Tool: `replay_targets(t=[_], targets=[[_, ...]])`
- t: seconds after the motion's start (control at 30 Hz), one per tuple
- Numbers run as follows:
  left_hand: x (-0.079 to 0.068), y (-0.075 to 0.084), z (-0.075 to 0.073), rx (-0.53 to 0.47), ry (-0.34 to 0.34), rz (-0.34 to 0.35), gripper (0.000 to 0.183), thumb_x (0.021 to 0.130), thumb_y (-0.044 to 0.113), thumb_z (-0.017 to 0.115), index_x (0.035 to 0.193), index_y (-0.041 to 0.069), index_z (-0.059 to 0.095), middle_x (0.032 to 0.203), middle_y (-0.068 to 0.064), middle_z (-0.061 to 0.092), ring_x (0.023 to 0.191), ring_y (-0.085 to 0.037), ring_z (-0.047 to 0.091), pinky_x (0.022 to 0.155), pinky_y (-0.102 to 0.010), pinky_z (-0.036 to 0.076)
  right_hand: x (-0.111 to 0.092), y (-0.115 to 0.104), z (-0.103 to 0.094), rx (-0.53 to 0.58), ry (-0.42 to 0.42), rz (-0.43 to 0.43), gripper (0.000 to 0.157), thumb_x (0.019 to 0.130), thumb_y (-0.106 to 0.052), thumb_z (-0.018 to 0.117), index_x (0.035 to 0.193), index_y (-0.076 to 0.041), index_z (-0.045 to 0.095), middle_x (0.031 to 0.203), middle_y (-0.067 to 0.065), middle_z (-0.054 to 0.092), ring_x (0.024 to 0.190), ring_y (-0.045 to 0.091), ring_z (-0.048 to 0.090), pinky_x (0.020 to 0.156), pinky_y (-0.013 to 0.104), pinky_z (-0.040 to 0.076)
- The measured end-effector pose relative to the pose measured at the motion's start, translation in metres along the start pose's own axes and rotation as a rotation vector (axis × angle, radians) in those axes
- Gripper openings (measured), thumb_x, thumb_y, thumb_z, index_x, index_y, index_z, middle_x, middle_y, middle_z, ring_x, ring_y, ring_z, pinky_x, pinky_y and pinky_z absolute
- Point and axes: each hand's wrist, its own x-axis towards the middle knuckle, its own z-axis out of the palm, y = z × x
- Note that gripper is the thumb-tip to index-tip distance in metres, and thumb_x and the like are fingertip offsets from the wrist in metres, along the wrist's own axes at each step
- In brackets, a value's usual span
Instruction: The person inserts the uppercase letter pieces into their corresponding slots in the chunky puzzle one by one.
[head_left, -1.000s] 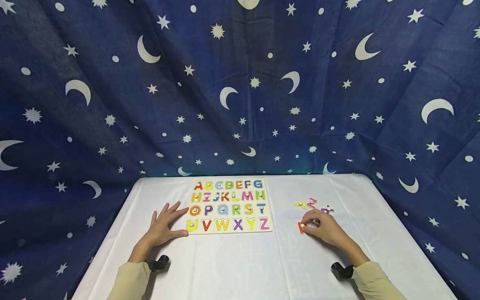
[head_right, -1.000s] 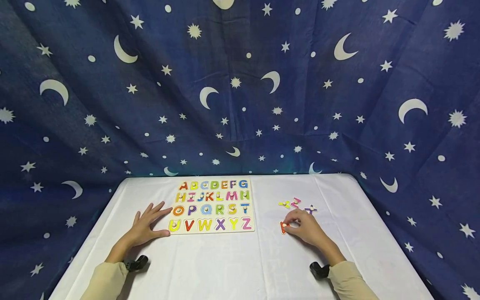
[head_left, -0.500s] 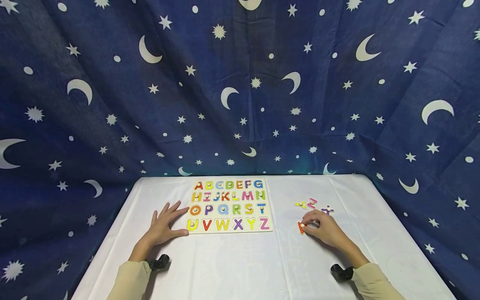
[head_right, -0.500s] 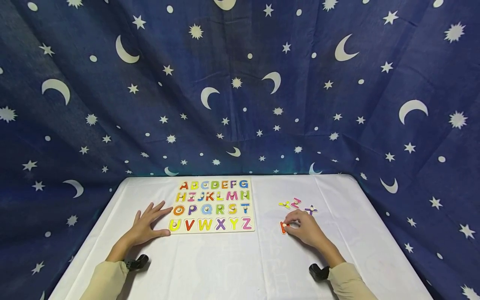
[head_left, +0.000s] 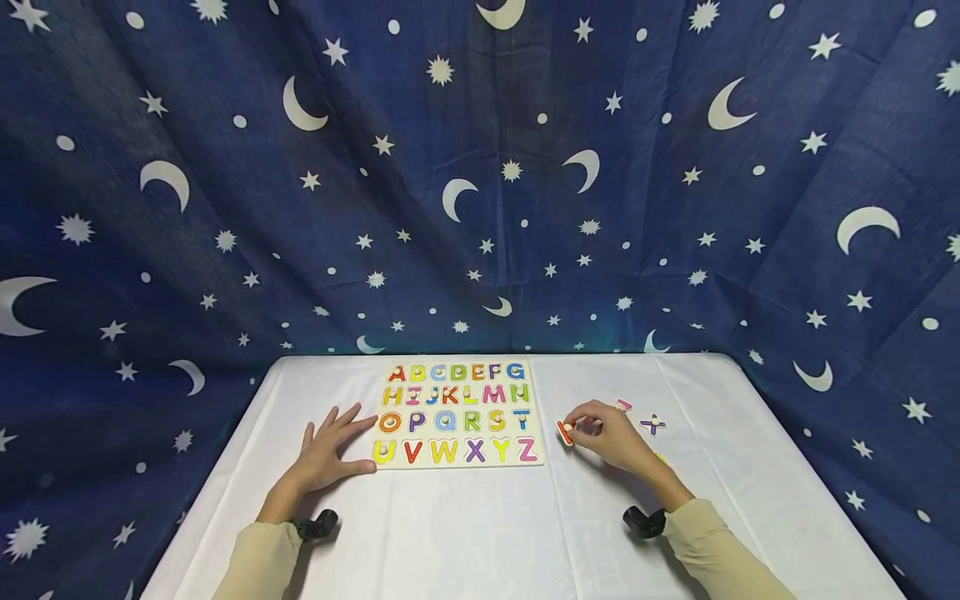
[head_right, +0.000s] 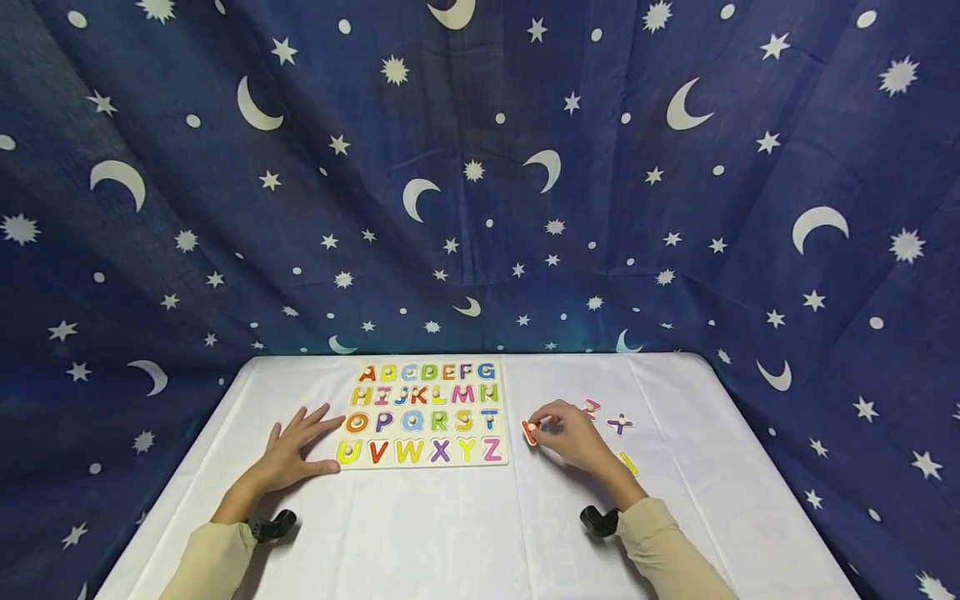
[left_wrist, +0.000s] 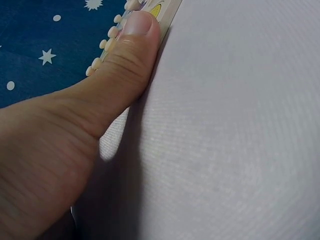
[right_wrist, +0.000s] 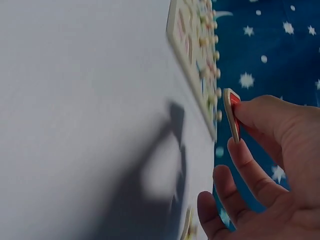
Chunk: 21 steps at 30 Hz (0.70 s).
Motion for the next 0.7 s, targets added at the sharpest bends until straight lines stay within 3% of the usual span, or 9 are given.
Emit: replay_targets(t=[0.37,0.7], targets=[[-0.001,0.001,0.001,0.011,0.000,0.007,0.090,0.070,0.058,0.088,0.147,0.020,0.058,0.164,-0.021,0.032,0.152,-0.054,0.010,0.114,-0.078,-0.007,0.035,-0.042,0.053,0.049,-0.030,-0.008,0.009,0.087,-0.011,0.081,0.093,-0.018,0.078,0.098,-0.004,0.071,0.090,0.019,0.064,0.081,0.038,0.055],[-0.001,0.002,0.000,0.009,-0.001,0.018,0.090,0.071,0.058,0.087,0.147,0.019,0.058,0.164,-0.022,0.033,0.152,-0.054,0.011,0.114,-0.078,-0.006,0.056,-0.075,0.104,0.076,-0.036,-0.036,0.006,0.087,-0.010,0.080,0.092,-0.014,0.079,0.097,-0.002,0.070,0.085,0.018,0.060,0.078,0.031,0.051]])
